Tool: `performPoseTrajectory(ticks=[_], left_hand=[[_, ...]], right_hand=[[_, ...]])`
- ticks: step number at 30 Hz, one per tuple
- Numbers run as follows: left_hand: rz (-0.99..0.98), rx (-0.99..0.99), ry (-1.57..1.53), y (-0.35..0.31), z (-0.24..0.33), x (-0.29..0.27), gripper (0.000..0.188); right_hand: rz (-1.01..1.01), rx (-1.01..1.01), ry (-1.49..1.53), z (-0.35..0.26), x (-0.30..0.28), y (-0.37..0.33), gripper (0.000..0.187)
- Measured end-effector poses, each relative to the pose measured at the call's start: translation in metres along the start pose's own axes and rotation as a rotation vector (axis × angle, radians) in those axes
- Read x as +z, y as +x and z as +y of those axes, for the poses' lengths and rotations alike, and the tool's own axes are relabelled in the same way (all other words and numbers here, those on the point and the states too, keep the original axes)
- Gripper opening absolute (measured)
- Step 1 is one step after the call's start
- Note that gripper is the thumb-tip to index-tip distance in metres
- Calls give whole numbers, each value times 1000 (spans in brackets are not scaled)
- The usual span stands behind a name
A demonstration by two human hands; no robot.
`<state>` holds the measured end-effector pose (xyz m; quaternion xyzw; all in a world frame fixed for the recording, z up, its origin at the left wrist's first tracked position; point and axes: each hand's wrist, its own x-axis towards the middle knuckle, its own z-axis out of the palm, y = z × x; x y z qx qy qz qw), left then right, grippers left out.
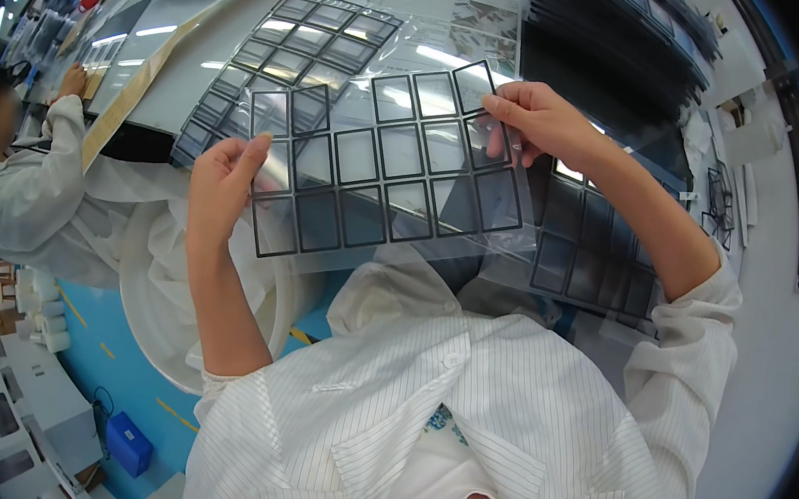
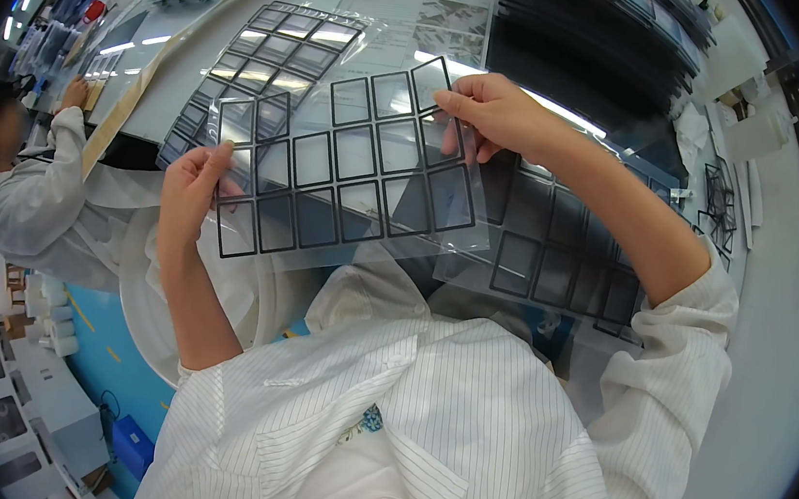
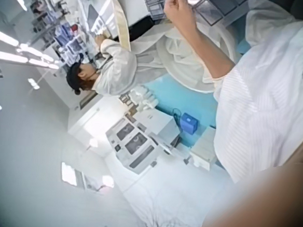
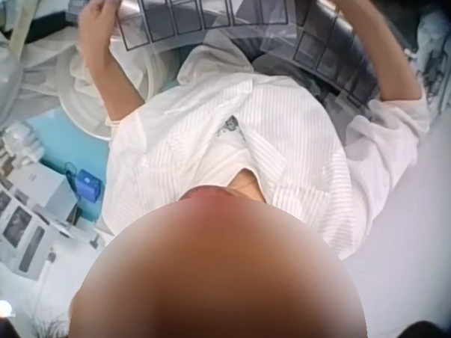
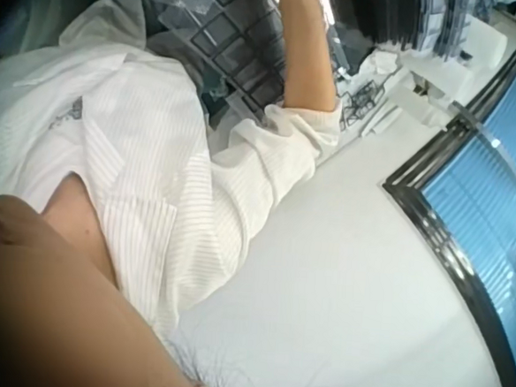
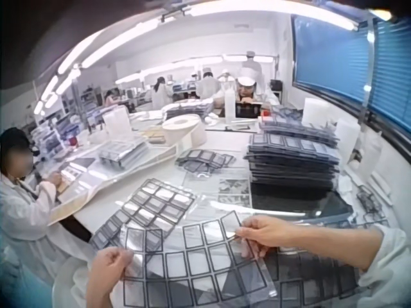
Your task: The recorder is inspecting and cleaning square filter grids at a workstation.
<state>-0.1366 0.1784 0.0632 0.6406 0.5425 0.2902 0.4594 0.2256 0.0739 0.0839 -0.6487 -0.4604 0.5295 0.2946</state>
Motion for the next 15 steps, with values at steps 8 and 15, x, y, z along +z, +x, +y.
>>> performPoseTrajectory(ticks=[8,15], left_hand=[[-161,-8,-343,-15,12,13,27],[-550,-62,-434,-33,21,57,25]], right_hand=[[25,-138,89,1,-37,-50,28],[80,15,41,34,-66,-99,26]])
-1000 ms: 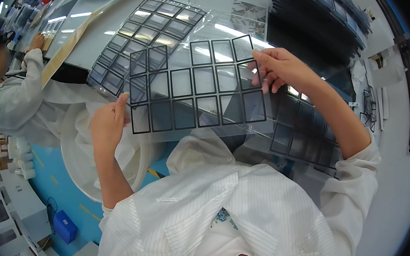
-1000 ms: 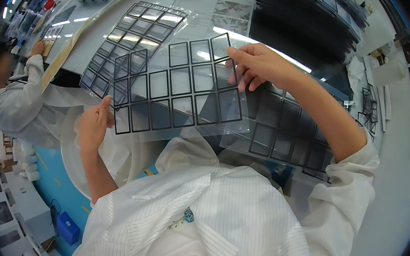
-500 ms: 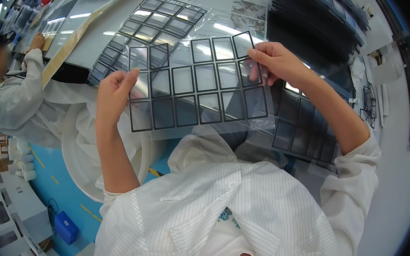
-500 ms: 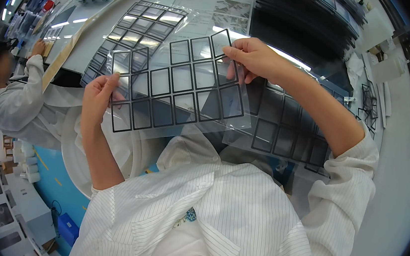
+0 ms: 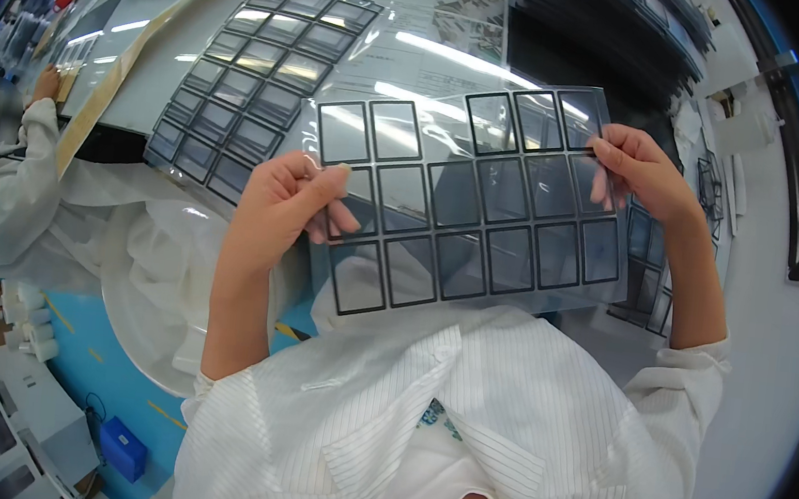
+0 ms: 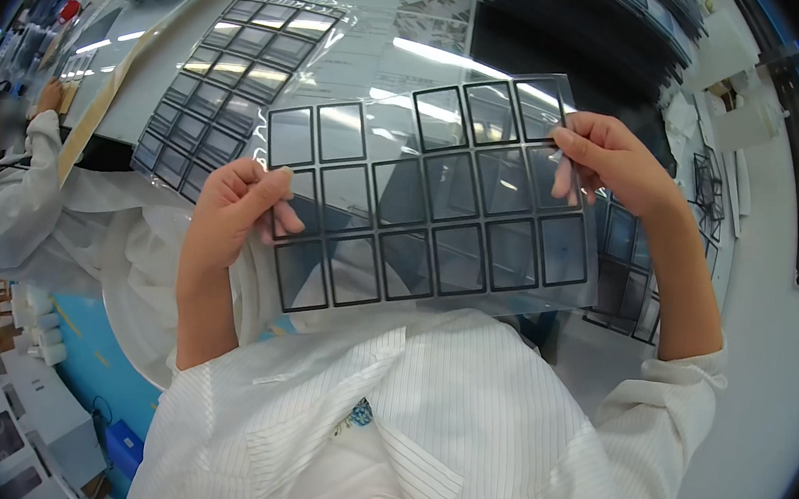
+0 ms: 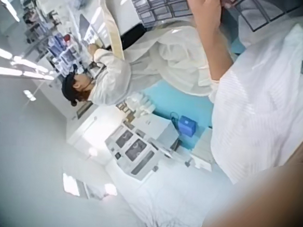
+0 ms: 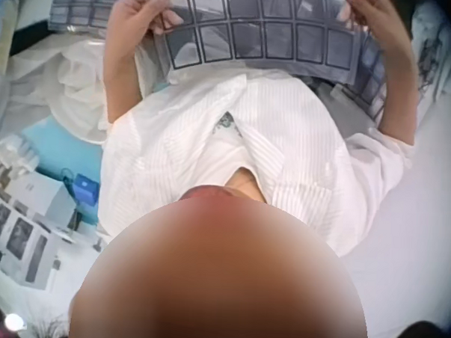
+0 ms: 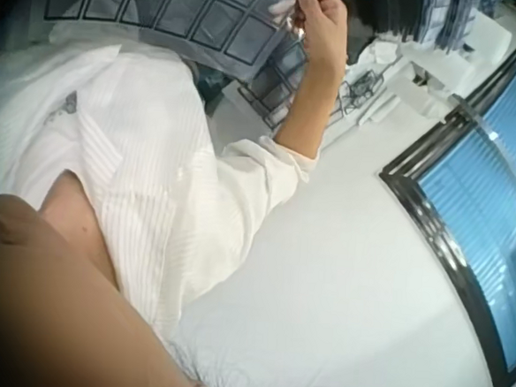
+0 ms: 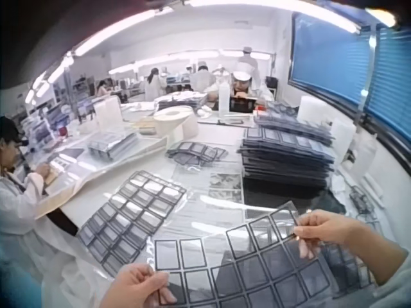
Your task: The recorder is inspecting and cleaning square filter grids at a workstation.
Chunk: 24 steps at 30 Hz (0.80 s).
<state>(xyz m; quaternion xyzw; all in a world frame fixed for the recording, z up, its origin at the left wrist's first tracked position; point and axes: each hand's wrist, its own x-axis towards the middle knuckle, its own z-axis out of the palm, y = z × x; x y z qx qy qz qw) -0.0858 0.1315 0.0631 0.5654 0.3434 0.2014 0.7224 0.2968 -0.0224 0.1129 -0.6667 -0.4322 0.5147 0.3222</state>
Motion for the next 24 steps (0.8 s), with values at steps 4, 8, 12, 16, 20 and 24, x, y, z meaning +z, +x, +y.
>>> performPoseTrajectory(ticks=[4,8,12,16,20,24], left_hand=[[-100,-29,20,13,-1,14,21],[-123,10,-10,33,1,27,22],[-40,36,-64,55,8,39,38],[-38,121,25,80,11,43,38],[-57,134,94,93,10,48,29],[-55,104,9,89,14,52,24]], right_hand=[[61,17,-7,16,-12,-18,24],[110,-1,-22,18,-9,-29,26],[125,-47,-32,30,-13,-30,23],[76,-22,-43,31,-20,-30,21],[447,-175,-561,33,-20,-19,32],[530,-535,-759,11,12,5,36]])
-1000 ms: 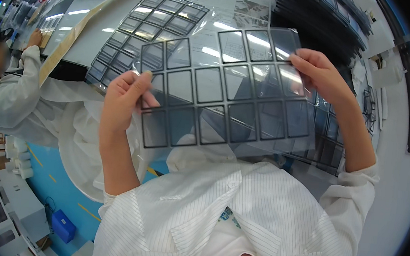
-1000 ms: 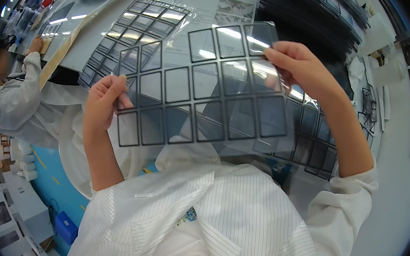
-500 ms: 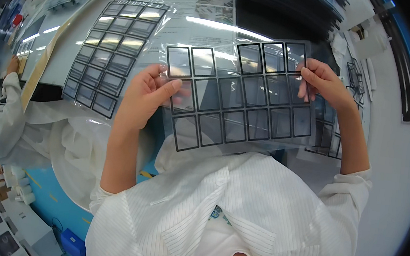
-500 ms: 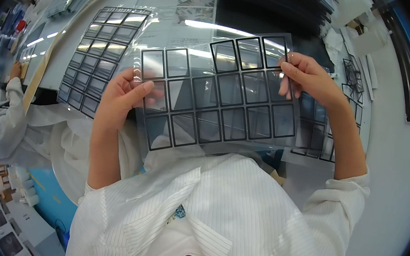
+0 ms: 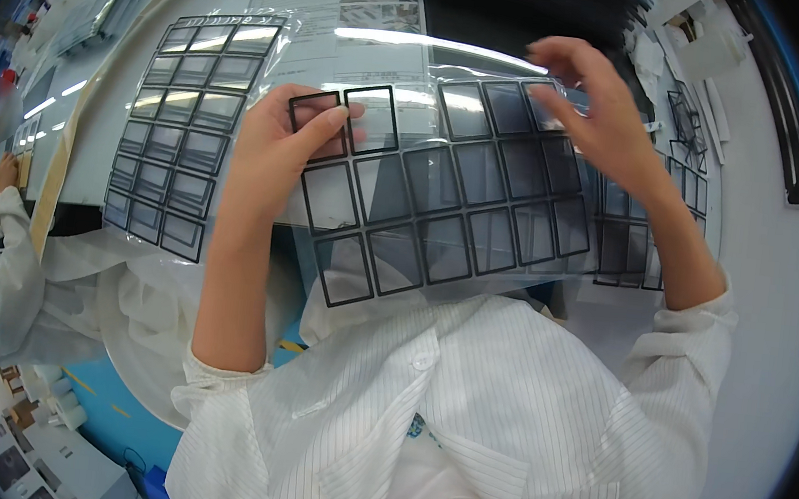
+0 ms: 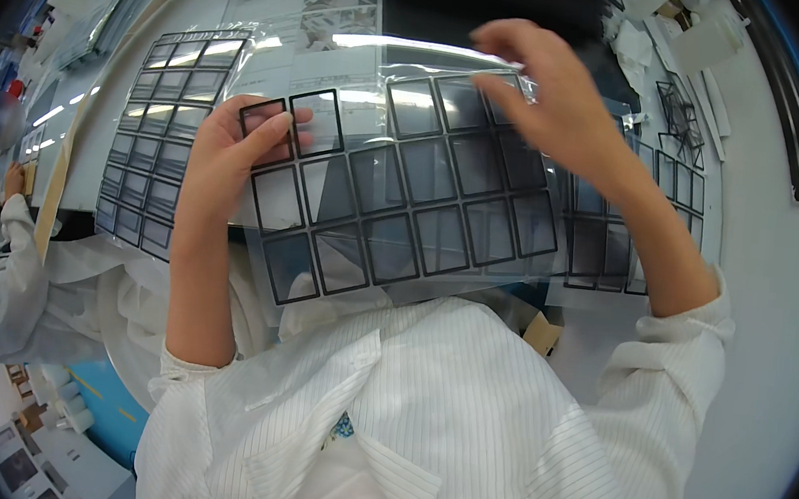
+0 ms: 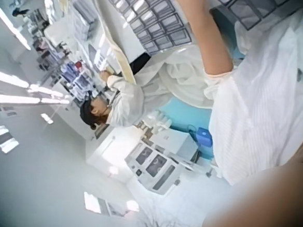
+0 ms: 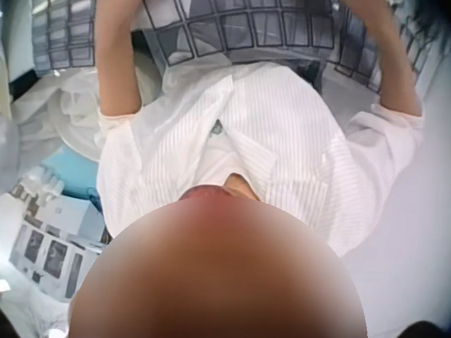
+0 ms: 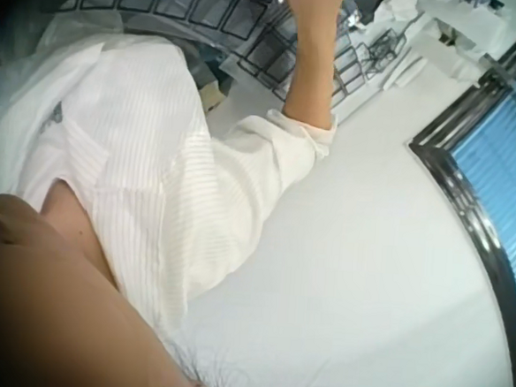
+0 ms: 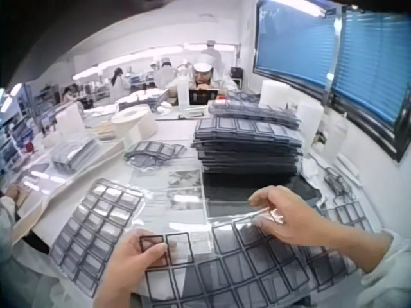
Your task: The recorder is inspecting and cleaning square filter grids at a workstation.
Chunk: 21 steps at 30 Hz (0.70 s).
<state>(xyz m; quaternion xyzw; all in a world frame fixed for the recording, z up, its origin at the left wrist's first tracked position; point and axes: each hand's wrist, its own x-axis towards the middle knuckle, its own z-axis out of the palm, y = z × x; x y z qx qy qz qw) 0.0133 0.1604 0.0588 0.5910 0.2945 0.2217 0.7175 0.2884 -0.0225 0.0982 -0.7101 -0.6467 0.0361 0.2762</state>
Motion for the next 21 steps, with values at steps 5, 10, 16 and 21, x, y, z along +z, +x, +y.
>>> performPoseTrajectory(ticks=[5,10,16,21], left_hand=[[-134,-118,-208,12,0,-14,26],[-147,-191,-159,13,3,-18,29],[-146,-190,-144,14,2,-15,33],[-137,-191,-147,10,6,-15,35]], right_hand=[[-130,-253,69,-45,47,27,41],[-240,-290,235,-44,76,41,45],[-223,-330,308,-40,85,48,51],[-201,-393,-30,-41,81,47,54]])
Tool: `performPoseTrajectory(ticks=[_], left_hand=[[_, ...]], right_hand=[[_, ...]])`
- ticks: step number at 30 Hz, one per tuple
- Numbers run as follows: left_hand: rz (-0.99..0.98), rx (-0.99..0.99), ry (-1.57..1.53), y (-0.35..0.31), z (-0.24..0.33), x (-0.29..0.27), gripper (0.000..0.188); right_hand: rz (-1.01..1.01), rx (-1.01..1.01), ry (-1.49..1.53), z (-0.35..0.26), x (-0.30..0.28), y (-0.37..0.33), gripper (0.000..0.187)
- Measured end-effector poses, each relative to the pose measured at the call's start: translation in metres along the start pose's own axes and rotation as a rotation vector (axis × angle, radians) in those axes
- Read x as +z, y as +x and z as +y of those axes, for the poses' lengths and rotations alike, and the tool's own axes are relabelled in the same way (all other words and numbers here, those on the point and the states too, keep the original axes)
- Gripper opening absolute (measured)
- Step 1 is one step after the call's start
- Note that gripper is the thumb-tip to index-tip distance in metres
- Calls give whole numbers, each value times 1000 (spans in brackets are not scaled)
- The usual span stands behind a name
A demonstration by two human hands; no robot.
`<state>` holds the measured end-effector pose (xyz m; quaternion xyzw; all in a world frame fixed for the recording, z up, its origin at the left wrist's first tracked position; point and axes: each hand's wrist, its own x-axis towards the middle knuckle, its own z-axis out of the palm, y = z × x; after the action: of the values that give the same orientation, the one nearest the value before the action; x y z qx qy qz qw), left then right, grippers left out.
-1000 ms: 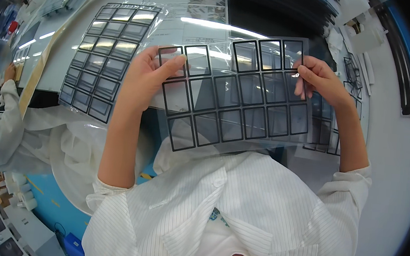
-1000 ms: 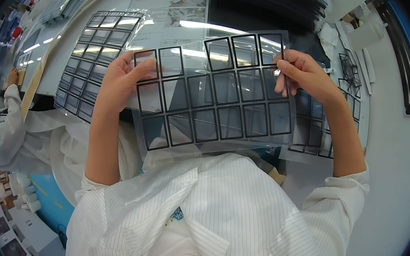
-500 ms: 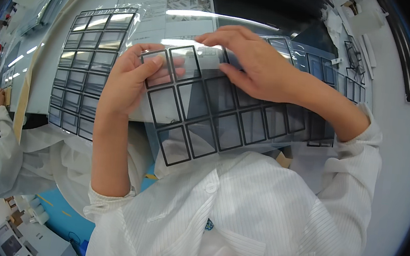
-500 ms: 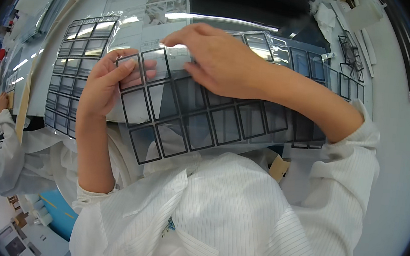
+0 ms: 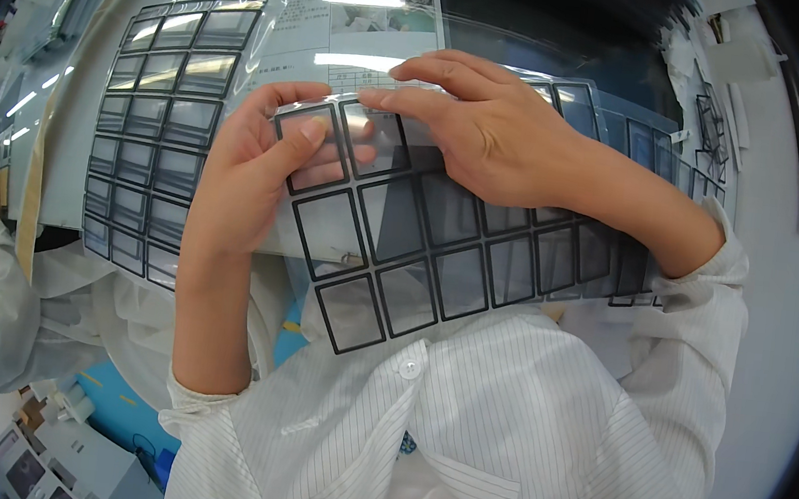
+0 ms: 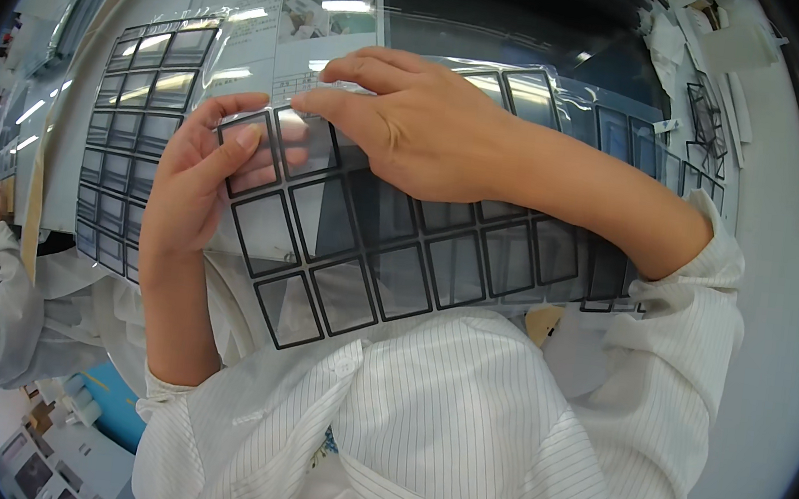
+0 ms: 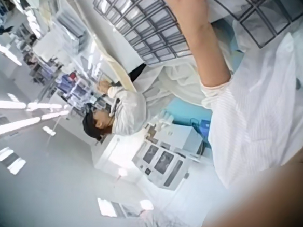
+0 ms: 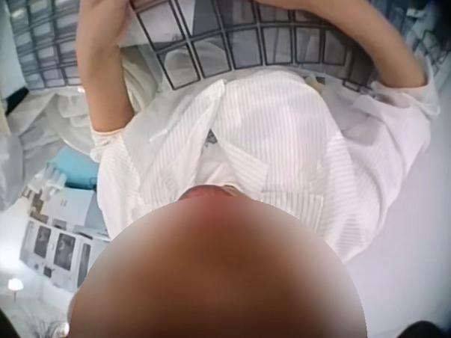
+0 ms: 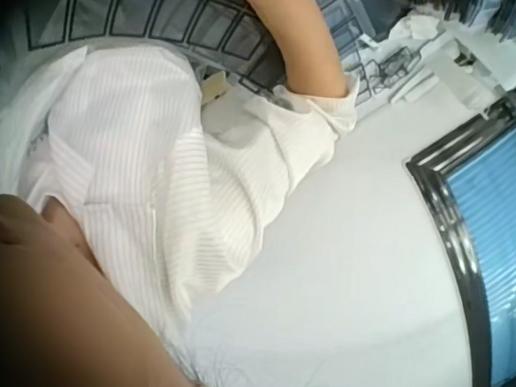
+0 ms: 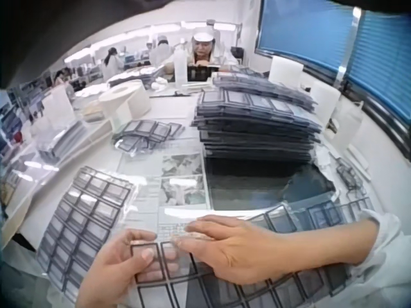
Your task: The recorder is inspecting and cleaning square filter grids at a workstation.
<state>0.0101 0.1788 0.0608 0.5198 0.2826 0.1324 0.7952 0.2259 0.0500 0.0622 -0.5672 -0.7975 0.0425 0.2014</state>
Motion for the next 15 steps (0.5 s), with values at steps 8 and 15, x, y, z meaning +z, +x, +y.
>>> performPoseTrajectory(ticks=[8,15], left_hand=[[-9,-2,7,0,4,3,34],[-22,5,5,-1,4,5,33]], right_hand=[[137,77,149,21,-15,8,27],[-182,338,657,29,-20,45,21]])
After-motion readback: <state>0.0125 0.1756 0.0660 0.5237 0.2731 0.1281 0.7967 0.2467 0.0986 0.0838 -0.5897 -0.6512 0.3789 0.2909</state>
